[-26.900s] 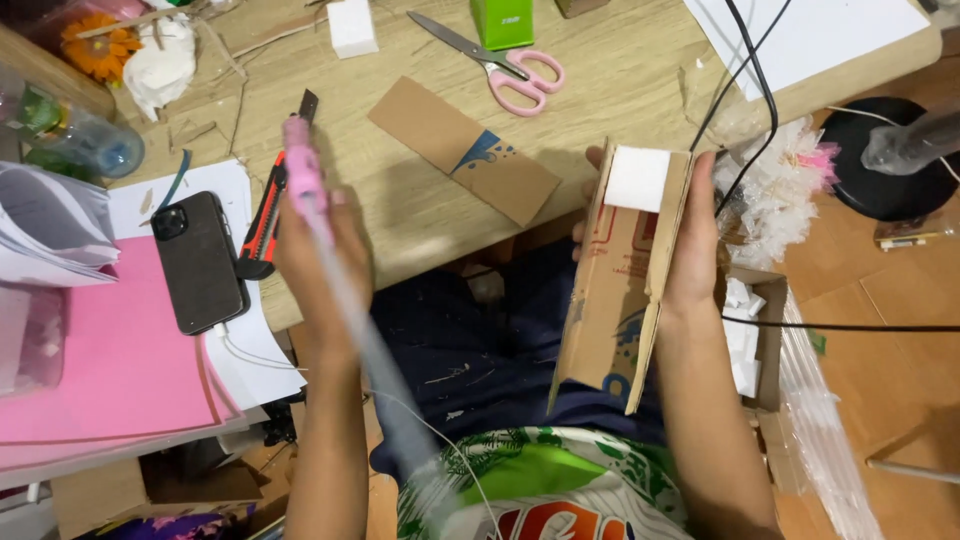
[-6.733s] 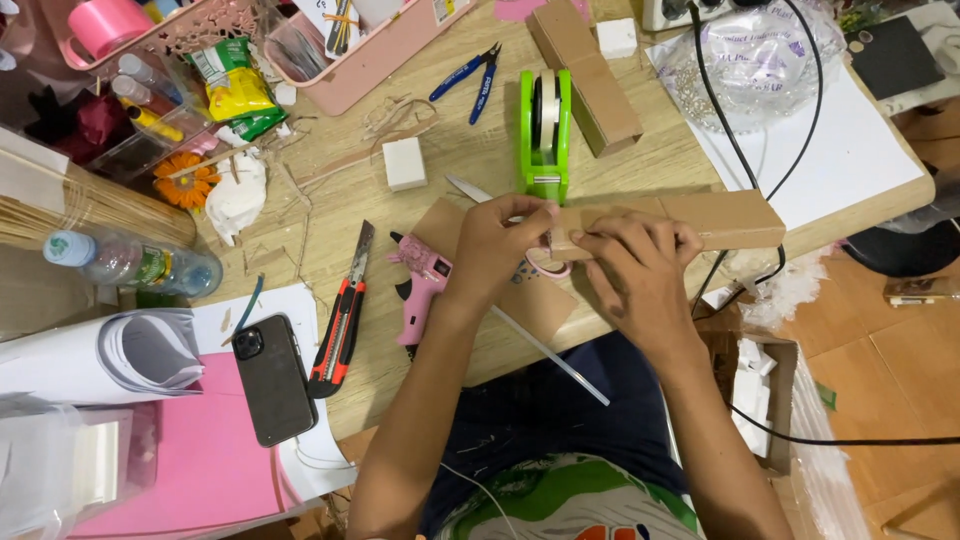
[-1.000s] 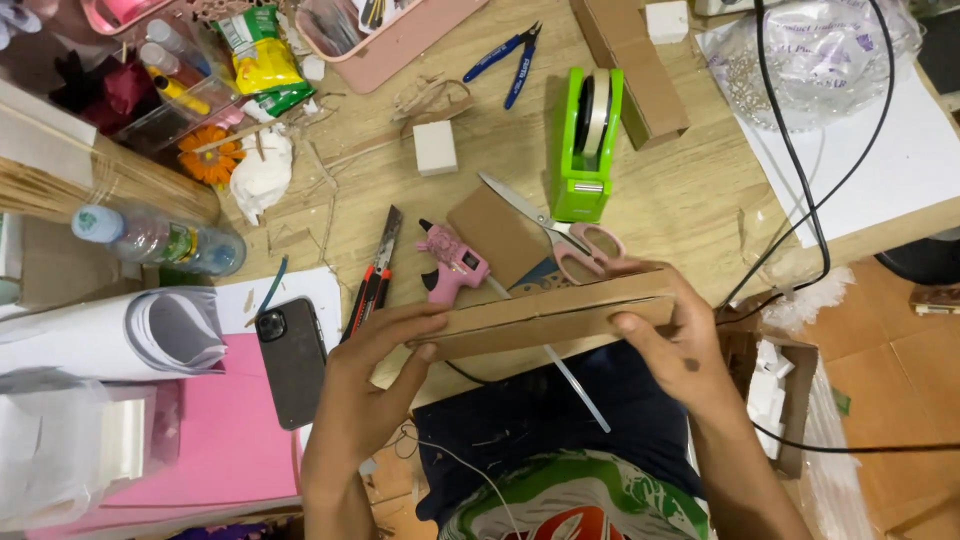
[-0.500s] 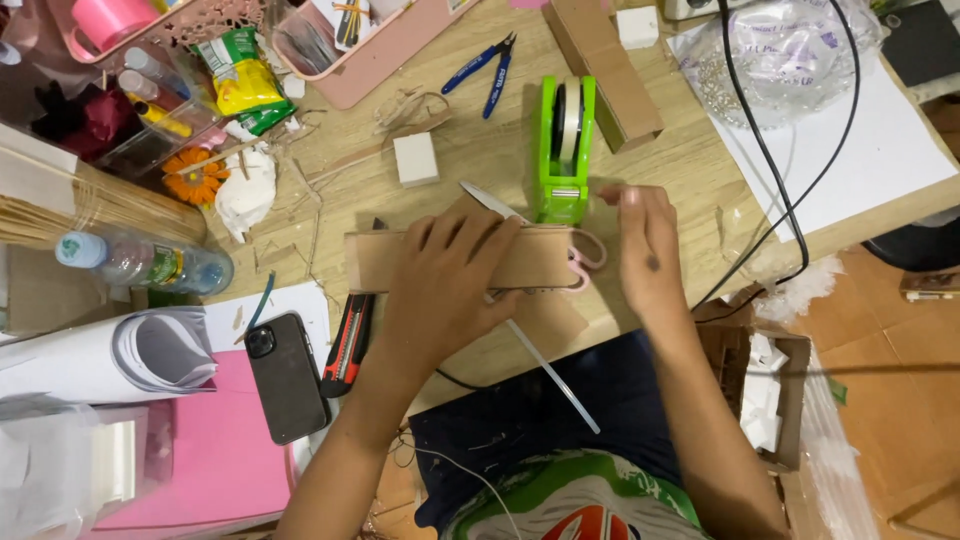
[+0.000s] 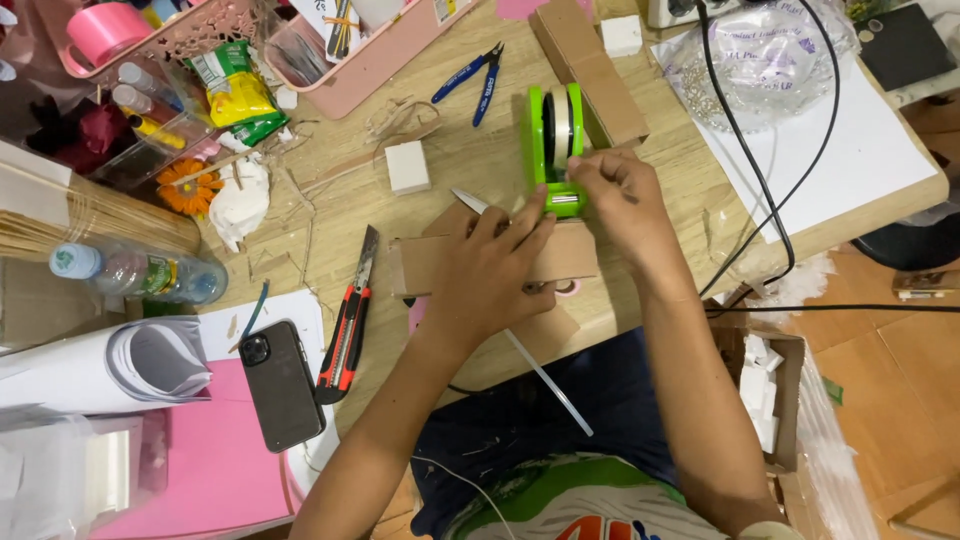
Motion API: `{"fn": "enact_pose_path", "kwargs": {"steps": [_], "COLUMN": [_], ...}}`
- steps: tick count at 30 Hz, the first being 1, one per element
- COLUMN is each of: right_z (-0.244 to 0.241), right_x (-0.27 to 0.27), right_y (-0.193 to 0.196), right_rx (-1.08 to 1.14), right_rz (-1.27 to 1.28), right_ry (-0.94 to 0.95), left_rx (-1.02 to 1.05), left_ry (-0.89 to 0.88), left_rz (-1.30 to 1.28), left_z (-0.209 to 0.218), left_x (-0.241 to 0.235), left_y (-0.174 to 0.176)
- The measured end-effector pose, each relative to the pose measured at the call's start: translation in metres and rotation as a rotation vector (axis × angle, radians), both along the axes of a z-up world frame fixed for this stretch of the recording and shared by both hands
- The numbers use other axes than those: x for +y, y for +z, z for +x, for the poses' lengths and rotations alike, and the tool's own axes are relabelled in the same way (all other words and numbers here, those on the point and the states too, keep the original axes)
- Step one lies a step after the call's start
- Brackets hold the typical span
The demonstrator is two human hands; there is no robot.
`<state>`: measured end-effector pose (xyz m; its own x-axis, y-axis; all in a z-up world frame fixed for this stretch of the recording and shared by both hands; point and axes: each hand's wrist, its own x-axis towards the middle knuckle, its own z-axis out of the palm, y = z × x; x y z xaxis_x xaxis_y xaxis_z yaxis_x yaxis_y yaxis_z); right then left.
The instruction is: Assembling a structure using cardboard pieces, foam blocks, and a hot glue gun
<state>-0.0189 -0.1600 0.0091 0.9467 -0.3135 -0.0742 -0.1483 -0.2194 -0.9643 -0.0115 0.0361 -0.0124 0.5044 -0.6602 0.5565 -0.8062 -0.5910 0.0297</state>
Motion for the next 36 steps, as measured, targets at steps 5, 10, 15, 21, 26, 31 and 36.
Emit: {"fn": "enact_pose_path", "kwargs": {"steps": [5, 10, 15, 21, 26, 31, 36], "right_z": [0.0, 0.005, -0.003, -0.056, -0.091, -0.103, -0.105], "right_x": [-0.006, -0.01, -0.013, -0.006, 0.0, 0.001, 0.007], "right_y": [0.008, 0.002, 0.0, 0.026, 0.013, 0.002, -0.004], "right_rx": [0.008, 0.044, -0.013, -0.015, 0.015, 0.004, 0.006], "right_rz": [-0.027, 0.007, 0.07, 0.078, 0.166, 0.212, 0.246], "right_ry": [-0.009, -0.013, 0.014, 0.038, -0.001, -0.015, -0.03], "left_rx": [0.048, 0.078, 0.026, 0.037, 0.088, 0.153, 0.28], "left_ry": [0.015, 0.02, 0.071, 0.06, 0.064, 0.075, 0.066], "left_rz": [0.01, 0.02, 0.078, 0.04, 0.02, 0.048, 0.02], "left_z": [-0.004, -0.008, -0.011, -0.008, -0.01, -0.01, -0.02], "left_x": [-0.013, -0.013, -0.018, -0.016, -0.01, -0.001, 0.001], "left_y": [-0.001, 0.005, 0.0, -0.005, 0.004, 0.005, 0.017]}}
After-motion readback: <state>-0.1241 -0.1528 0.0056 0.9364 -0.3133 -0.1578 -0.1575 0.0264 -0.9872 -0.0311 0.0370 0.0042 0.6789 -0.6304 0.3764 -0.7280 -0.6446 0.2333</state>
